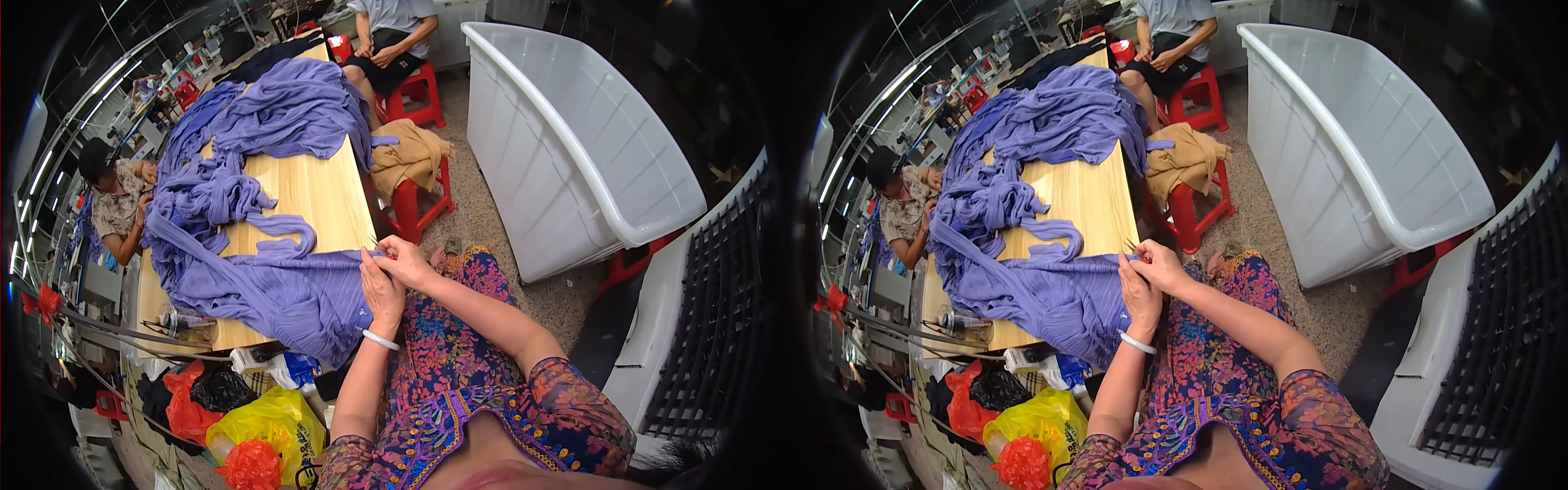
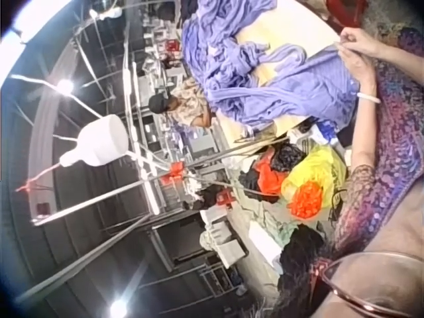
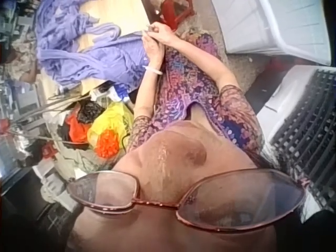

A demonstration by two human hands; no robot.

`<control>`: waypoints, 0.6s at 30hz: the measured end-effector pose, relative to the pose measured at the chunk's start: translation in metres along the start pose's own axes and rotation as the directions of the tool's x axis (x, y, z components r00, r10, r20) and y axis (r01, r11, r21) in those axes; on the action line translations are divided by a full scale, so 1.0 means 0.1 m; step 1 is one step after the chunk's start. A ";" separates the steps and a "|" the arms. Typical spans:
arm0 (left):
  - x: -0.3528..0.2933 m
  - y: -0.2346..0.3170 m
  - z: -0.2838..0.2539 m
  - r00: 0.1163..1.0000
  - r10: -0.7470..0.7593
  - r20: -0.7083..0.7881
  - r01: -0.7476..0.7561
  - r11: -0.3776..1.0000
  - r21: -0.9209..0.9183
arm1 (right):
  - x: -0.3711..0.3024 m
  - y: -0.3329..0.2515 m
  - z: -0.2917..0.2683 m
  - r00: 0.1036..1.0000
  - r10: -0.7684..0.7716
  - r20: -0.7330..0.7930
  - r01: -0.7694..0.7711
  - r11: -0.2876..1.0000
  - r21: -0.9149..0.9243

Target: Trimming excess threads from purple fabric pieces using thread snips.

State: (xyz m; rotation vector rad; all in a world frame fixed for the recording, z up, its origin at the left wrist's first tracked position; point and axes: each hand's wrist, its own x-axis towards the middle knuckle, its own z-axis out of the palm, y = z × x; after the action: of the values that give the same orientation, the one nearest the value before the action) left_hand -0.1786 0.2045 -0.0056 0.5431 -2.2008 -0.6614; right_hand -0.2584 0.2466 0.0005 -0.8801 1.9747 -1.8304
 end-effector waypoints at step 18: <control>0.11 -0.08 -0.25 0.880 -0.386 0.278 0.472 0.636 -0.610 | 0.04 -0.25 -0.14 0.949 0.199 0.246 -0.275 0.903 0.330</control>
State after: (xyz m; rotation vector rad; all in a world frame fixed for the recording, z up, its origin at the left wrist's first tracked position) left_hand -0.1651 0.1847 0.0094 0.6527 -1.7449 -1.7012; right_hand -0.2638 0.2550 0.0276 -0.6503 1.4806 -1.7954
